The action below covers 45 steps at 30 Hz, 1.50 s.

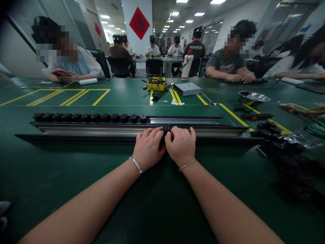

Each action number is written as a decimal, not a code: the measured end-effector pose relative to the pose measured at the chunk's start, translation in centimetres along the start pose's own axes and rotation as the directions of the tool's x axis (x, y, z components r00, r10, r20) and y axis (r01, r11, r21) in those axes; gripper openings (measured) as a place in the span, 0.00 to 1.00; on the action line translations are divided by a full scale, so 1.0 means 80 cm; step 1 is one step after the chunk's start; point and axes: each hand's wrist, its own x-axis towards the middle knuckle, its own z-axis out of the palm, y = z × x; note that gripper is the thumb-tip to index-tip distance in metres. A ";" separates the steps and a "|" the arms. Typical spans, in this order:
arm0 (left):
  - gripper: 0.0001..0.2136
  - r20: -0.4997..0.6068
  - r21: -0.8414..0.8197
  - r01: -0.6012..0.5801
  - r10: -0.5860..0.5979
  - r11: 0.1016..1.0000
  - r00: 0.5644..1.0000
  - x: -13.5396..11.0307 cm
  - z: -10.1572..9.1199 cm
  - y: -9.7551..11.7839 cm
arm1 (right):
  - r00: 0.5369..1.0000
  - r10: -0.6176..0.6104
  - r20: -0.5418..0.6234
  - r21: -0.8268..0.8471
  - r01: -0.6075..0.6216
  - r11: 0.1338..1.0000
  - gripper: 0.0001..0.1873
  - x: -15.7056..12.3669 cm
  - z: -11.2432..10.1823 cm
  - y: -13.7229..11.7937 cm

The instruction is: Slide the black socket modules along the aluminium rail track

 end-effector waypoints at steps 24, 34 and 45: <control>0.17 0.005 -0.020 -0.021 0.021 1.000 1.000 -0.001 -0.002 0.000 | 1.000 0.026 -0.016 0.056 -0.025 0.998 0.09 0.004 0.002 0.003; 0.18 0.029 -0.013 -0.012 0.012 1.000 1.000 0.000 -0.003 0.001 | 0.999 0.026 -0.025 0.094 -0.023 0.995 0.09 0.004 0.002 0.004; 0.19 0.046 -0.011 -0.018 0.019 1.000 0.999 -0.001 -0.004 0.002 | 0.988 0.109 -0.112 0.197 -0.086 0.977 0.06 0.001 0.006 0.004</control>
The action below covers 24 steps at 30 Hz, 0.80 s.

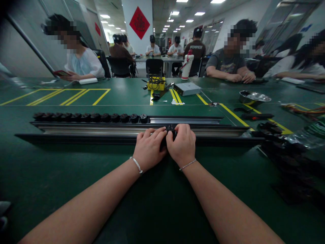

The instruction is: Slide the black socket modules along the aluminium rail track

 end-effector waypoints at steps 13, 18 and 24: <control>0.19 -0.005 -0.017 0.009 -0.009 1.000 1.000 0.000 0.000 0.001 | 0.997 -0.041 0.059 -0.034 0.043 0.998 0.12 0.000 -0.001 0.000; 0.19 -0.001 -0.006 0.001 -0.001 1.000 1.000 0.000 0.000 0.001 | 0.997 -0.044 0.059 -0.021 0.045 0.999 0.13 0.000 -0.001 0.000; 0.18 -0.029 0.004 -0.035 0.035 0.999 0.999 -0.001 0.005 0.000 | 0.997 -0.024 0.067 -0.024 0.026 0.999 0.12 0.001 -0.002 -0.001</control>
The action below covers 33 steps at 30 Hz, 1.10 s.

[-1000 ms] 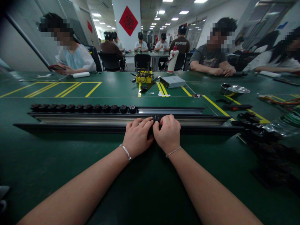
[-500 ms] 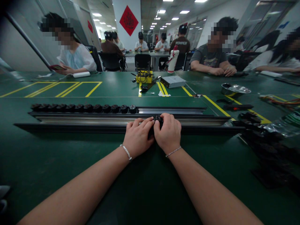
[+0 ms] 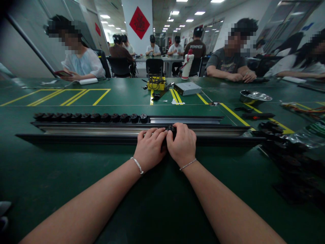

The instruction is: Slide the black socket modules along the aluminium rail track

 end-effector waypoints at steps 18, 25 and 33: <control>0.14 0.046 -0.007 -0.040 0.040 0.999 0.998 0.003 0.000 0.002 | 0.999 0.036 -0.023 -0.048 -0.037 0.998 0.10 0.003 -0.006 0.011; 0.15 0.043 -0.008 -0.033 0.033 0.999 0.999 0.004 0.000 0.002 | 0.996 0.093 0.010 -0.129 -0.091 0.987 0.16 0.006 -0.004 0.029; 0.15 0.038 -0.004 -0.037 0.037 0.999 0.999 0.003 0.000 0.003 | 0.991 0.015 0.134 0.082 -0.026 0.996 0.12 -0.003 -0.023 0.040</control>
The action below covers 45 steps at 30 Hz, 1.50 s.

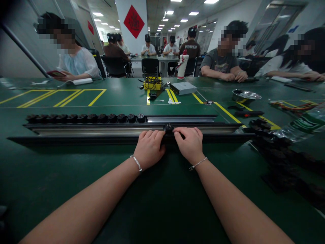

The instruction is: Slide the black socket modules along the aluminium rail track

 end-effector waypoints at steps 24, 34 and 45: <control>0.18 0.010 0.006 0.005 -0.005 1.000 1.000 0.000 -0.002 0.000 | 0.978 -0.207 0.008 -0.075 0.207 0.975 0.11 -0.007 -0.004 0.012; 0.20 0.023 -0.009 -0.007 0.007 1.000 1.000 0.000 -0.003 0.000 | 0.975 -0.223 -0.012 -0.079 0.221 0.972 0.10 -0.005 -0.002 0.016; 0.23 0.053 -0.006 -0.004 0.005 1.000 0.999 0.000 -0.006 0.000 | 0.974 -0.224 -0.024 -0.085 0.222 0.971 0.08 -0.004 -0.002 0.016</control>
